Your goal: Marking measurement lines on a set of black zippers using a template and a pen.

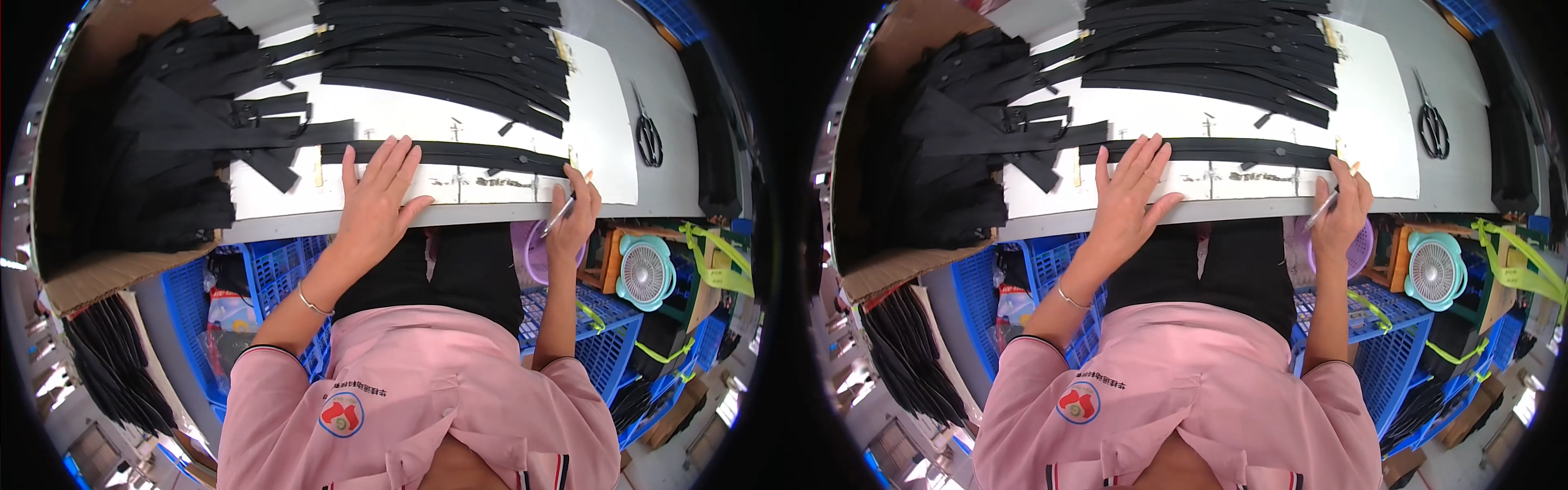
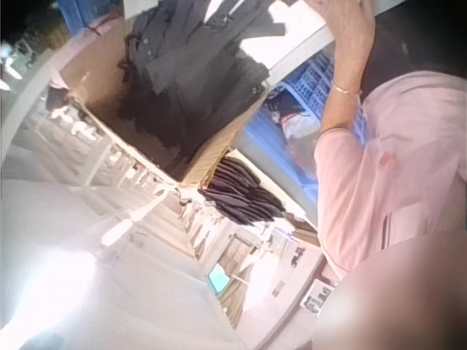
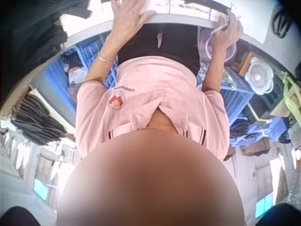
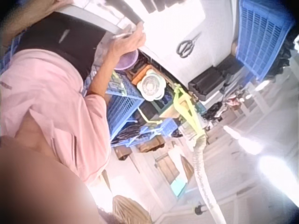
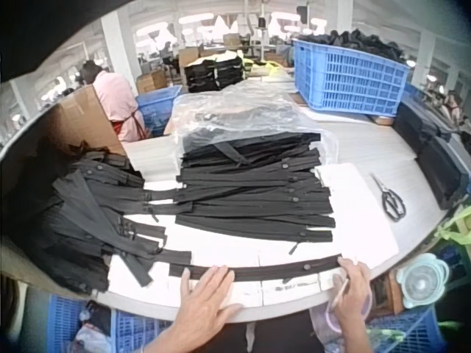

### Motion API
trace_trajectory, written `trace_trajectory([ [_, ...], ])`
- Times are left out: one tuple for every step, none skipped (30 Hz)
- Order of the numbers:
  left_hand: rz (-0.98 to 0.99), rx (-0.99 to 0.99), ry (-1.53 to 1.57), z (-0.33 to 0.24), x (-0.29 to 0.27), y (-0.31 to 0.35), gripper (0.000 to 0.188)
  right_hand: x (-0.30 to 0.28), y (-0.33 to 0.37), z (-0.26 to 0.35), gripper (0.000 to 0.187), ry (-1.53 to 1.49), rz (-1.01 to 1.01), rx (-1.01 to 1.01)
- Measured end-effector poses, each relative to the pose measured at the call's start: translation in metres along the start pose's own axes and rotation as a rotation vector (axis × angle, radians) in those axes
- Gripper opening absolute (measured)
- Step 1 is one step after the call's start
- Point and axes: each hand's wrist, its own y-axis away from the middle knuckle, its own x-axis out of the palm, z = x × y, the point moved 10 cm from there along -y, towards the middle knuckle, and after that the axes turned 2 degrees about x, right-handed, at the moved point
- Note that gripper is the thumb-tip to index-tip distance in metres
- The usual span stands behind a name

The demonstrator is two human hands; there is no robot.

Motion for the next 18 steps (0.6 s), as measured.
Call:
trace_trajectory([
  [-0.021,-0.027,-0.013,0.003,-0.001,0.006,0.067,0.000,-0.001,0.003,0.038,-0.009,0.006,-0.010],
  [-0.026,-0.039,-0.015,0.006,-0.003,0.012,0.067,0.001,-0.002,0.004,0.037,-0.020,0.014,-0.007],
  [-0.040,-0.105,-0.036,0.015,-0.007,0.019,0.068,0.002,-0.003,0.005,0.036,-0.030,0.023,-0.003],
  [-0.055,-0.166,-0.050,0.023,-0.010,0.023,0.069,0.002,-0.003,0.005,0.036,-0.008,0.025,-0.020],
  [-0.060,-0.172,-0.046,0.027,-0.012,0.027,0.069,0.003,-0.002,0.004,0.036,-0.007,0.028,-0.028],
  [-0.085,-0.213,-0.063,0.036,-0.016,0.033,0.070,0.003,-0.001,0.002,0.036,-0.001,0.030,-0.028],
  [-0.110,-0.257,-0.082,0.045,-0.021,0.039,0.071,0.004,-0.001,0.002,0.036,0.001,0.033,-0.029],
  [-0.127,-0.263,-0.066,0.048,-0.024,0.042,0.072,0.004,-0.001,0.002,0.036,0.001,0.036,-0.037],
  [-0.132,-0.269,-0.062,0.048,-0.025,0.044,0.072,0.003,-0.002,0.003,0.033,0.024,0.032,-0.043],
  [-0.139,-0.264,-0.061,0.047,-0.027,0.047,0.071,0.003,-0.002,0.005,0.031,0.044,0.030,-0.048],
  [-0.146,-0.258,-0.060,0.045,-0.028,0.049,0.070,0.003,-0.003,0.008,0.031,0.044,0.033,-0.055],
  [-0.150,-0.263,-0.056,0.044,-0.029,0.051,0.070,0.002,-0.004,0.009,0.030,0.077,0.036,-0.043],
  [-0.151,-0.269,-0.060,0.043,-0.028,0.053,0.070,0.001,-0.005,0.010,0.030,0.111,0.039,-0.031],
  [-0.153,-0.274,-0.063,0.043,-0.028,0.054,0.069,0.001,-0.006,0.014,0.030,0.115,0.042,-0.037],
  [-0.155,-0.277,-0.057,0.044,-0.028,0.055,0.069,0.001,-0.008,0.019,0.028,0.183,0.053,-0.043],
  [-0.178,-0.268,-0.058,0.043,-0.029,0.054,0.068,0.000,-0.011,0.024,0.027,0.254,0.064,-0.049],
  [-0.201,-0.261,-0.059,0.042,-0.031,0.054,0.068,0.000,-0.018,0.035,0.027,0.259,0.067,-0.056],
  [-0.204,-0.264,-0.051,0.043,-0.029,0.054,0.068,-0.001,-0.025,0.046,0.024,0.074,0.044,-0.012],
])
